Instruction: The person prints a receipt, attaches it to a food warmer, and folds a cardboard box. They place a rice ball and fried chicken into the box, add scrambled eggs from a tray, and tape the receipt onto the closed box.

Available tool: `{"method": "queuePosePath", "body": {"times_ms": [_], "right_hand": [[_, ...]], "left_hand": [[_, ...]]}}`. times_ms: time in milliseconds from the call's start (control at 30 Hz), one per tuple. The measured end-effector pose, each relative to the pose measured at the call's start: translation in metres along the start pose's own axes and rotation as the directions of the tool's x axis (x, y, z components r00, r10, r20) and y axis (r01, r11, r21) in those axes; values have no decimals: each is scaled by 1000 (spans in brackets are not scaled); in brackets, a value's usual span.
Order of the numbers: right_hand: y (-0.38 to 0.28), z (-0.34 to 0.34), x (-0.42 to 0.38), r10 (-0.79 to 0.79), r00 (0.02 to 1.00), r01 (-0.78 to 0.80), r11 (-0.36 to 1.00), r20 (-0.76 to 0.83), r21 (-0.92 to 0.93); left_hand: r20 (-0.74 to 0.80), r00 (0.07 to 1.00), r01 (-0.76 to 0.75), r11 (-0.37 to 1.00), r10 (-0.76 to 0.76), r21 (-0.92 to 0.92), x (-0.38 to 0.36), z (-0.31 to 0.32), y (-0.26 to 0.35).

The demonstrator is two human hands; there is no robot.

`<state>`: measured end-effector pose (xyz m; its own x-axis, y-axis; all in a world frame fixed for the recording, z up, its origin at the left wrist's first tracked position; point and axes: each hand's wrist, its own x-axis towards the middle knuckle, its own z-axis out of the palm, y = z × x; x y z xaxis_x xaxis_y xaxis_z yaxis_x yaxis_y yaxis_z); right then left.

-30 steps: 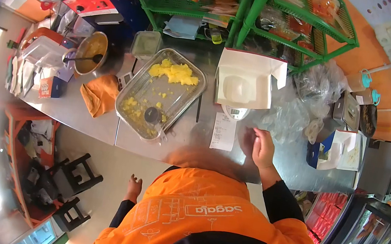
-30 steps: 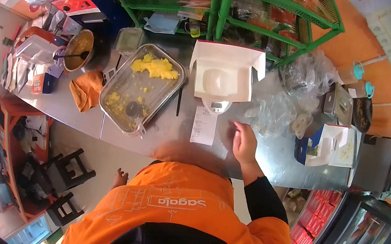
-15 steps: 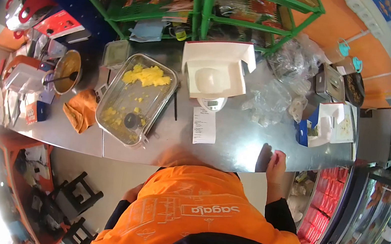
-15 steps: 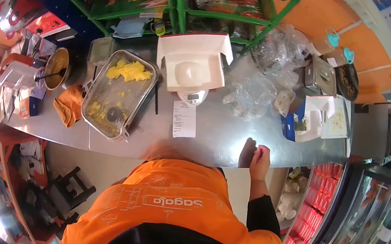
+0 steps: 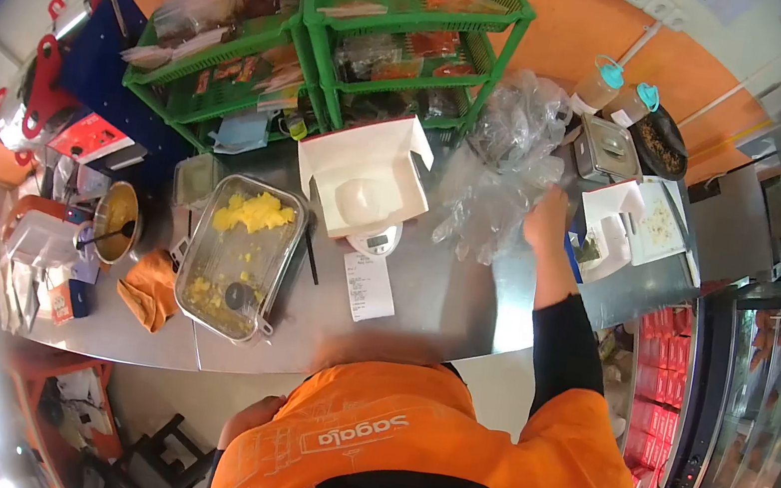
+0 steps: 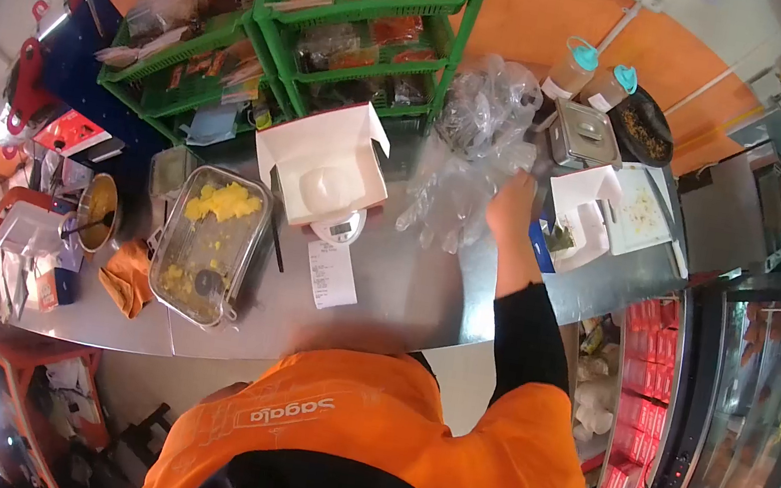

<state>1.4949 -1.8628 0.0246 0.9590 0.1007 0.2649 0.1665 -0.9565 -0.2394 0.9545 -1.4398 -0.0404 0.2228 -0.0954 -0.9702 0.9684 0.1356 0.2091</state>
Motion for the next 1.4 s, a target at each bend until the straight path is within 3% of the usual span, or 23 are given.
{"method": "queuePosePath", "body": {"times_ms": [67,133,233,267,367,400,533,667,700,733,767,833,867,900,933,967,1033,1067,1167,1233,1267,1367,1400], "right_hand": [[-4,3,30,129,984,-124,991,119,-50],[22,40,63,179,978,-175,983,110,-46],[32,54,101,324,944,-319,944,-59,81],[26,44,107,405,913,-406,914,44,25],[19,32,115,418,879,-393,908,229,-148],[21,38,118,439,876,-406,895,201,-186],[18,28,107,343,928,-337,939,145,-62],[-20,-27,46,168,984,-167,986,-58,15],[-35,-48,18,85,986,-87,996,-147,-6],[-56,-69,-11,57,986,-41,994,-159,102],[-78,-91,-41,30,985,6,978,-171,207],[-111,-95,-93,-29,997,63,794,-66,604],[-125,-90,-115,-170,979,197,601,-117,775],[-140,-93,-139,-229,973,59,390,35,919],[-155,-94,-157,-258,949,-180,26,181,983],[-164,-98,-168,-284,925,-269,-15,254,963],[-177,-108,-182,-350,854,-439,-90,384,894],[-178,-109,-184,-337,858,-437,-78,389,896],[-180,-105,-188,-305,870,-410,-12,387,912],[-175,-97,-185,-303,883,-357,63,359,932],[-174,-94,-186,-270,885,-397,-13,379,918],[-175,-104,-184,-250,895,-364,68,369,929],[-174,-102,-184,-247,897,-360,71,366,930]], "left_hand": [[-65,998,-20,999,23,43,-6,6,2],[-115,993,-28,996,37,83,-13,12,3],[-169,985,-24,991,46,132,-27,18,4],[-185,982,-17,989,45,150,-32,20,4],[-227,973,4,978,45,210,-52,25,8],[-240,970,12,973,45,233,-58,27,10],[-295,955,80,920,40,384,-89,41,31],[-364,929,186,774,61,605,-136,67,84],[-367,924,167,746,111,645,-147,73,101],[-363,915,133,717,176,684,-157,81,117],[-291,889,-69,732,353,677,-160,86,131],[-141,732,-456,633,667,625,-164,94,158],[-51,726,-595,663,686,454,-150,95,168],[32,702,-694,673,712,257,-136,96,178],[105,696,-717,695,710,49,-134,105,194],[173,676,-699,698,716,-160,-133,116,209],[227,704,-607,736,673,-300,-130,128,228],[254,715,-552,749,651,-366,-127,133,235],[250,500,-691,556,829,-462,-103,145,249],[230,456,-716,508,860,-479,-95,152,251],[212,433,-730,479,876,-486,-94,153,249],[176,386,-836,424,906,-348,-97,154,246],[166,351,-840,388,921,-379,-100,154,247]]}}
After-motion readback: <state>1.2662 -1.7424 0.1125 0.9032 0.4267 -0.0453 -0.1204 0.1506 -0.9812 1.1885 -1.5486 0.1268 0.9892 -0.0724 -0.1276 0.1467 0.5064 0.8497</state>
